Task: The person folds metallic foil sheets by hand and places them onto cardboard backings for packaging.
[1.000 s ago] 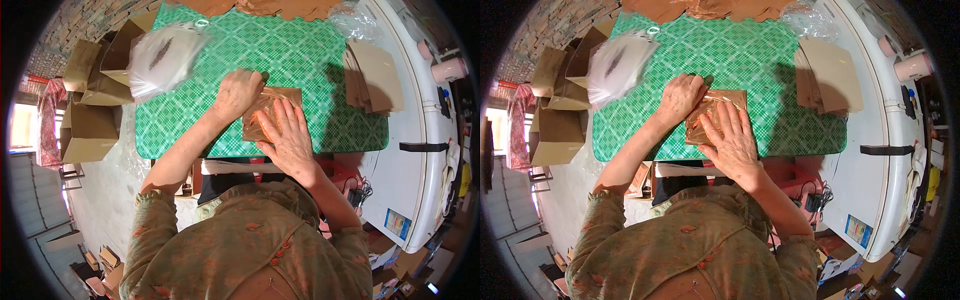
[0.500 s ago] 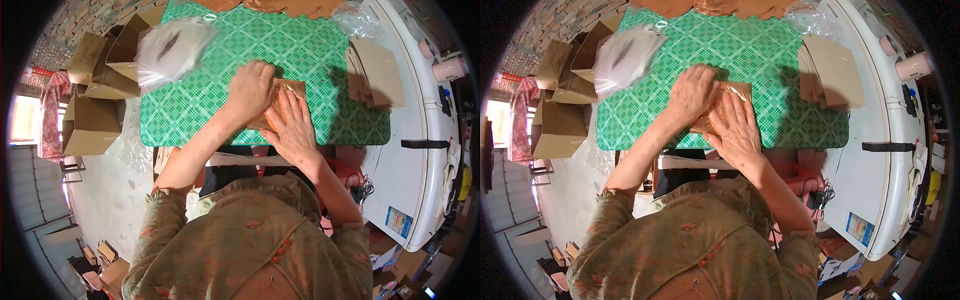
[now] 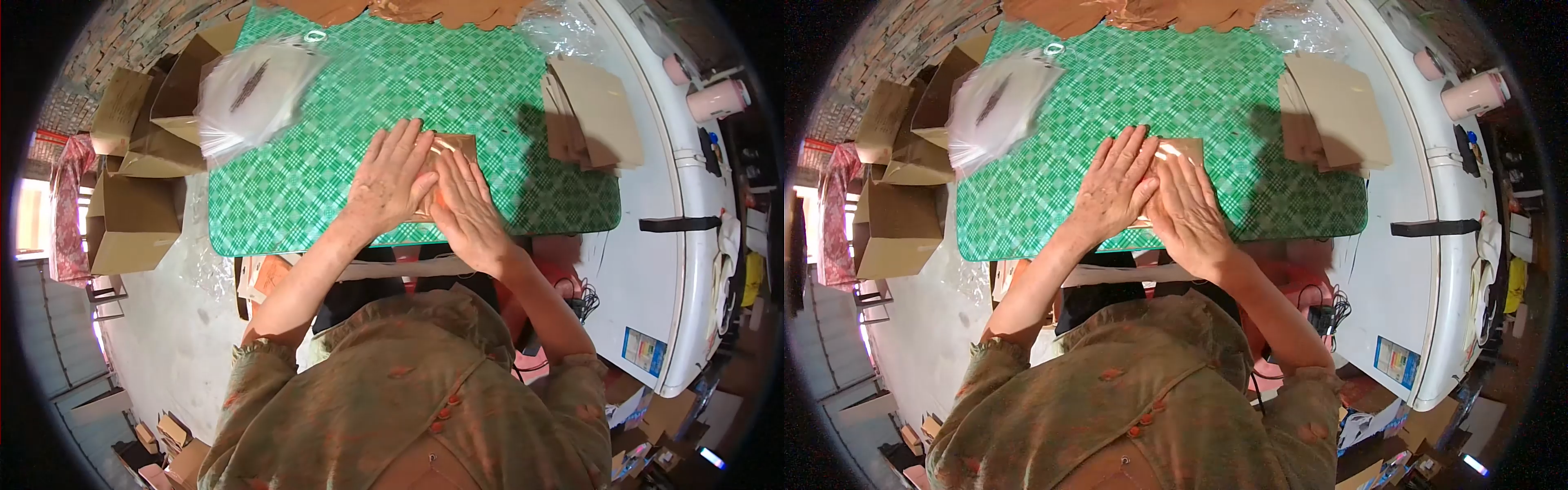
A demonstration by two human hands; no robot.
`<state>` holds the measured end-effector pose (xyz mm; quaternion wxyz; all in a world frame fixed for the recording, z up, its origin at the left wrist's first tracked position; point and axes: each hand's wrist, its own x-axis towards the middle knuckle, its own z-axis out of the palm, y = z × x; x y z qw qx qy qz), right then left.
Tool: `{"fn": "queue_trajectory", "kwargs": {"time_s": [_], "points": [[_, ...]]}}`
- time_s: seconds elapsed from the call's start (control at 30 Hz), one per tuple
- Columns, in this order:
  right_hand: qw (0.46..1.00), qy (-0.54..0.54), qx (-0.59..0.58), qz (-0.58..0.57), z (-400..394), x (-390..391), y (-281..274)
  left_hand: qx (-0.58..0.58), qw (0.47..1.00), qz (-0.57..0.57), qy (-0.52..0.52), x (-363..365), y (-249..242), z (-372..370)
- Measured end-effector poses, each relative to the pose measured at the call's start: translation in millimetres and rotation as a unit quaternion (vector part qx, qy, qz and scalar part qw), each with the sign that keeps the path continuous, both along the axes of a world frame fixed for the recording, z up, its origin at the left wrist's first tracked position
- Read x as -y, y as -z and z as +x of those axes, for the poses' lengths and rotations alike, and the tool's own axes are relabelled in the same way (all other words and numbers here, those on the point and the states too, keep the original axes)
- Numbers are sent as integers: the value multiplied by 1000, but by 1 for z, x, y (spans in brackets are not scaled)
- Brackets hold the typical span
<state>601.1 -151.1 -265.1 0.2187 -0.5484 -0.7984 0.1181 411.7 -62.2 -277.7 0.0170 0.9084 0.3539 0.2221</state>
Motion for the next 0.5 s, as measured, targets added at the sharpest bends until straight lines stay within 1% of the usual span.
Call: {"fn": "queue_trajectory", "kwargs": {"time_s": [0.07, 0.1, 0.2, 0.23, 0.33, 0.5], "points": [[1000, 4, -20, 7, 10, -2, -6, -2, 1000, 0, -8, 1, 1, 2], [1000, 16, -11, 20, 13, -5, -3, 2, 1000, -6, -10, 2, 0, 2], [995, 12, 77, 56, 22, -14, 4, -2, 999, -34, -12, 3, -4, 2], [992, 16, 90, 87, 22, -16, 7, -5, 999, -44, -13, 3, -5, 1], [987, 11, 124, 99, 24, -18, 3, -24, 999, -39, -13, 3, -4, 1], [984, 49, 134, 107, 27, -24, 10, -43, 998, -49, -12, 4, -6, 1]]}}
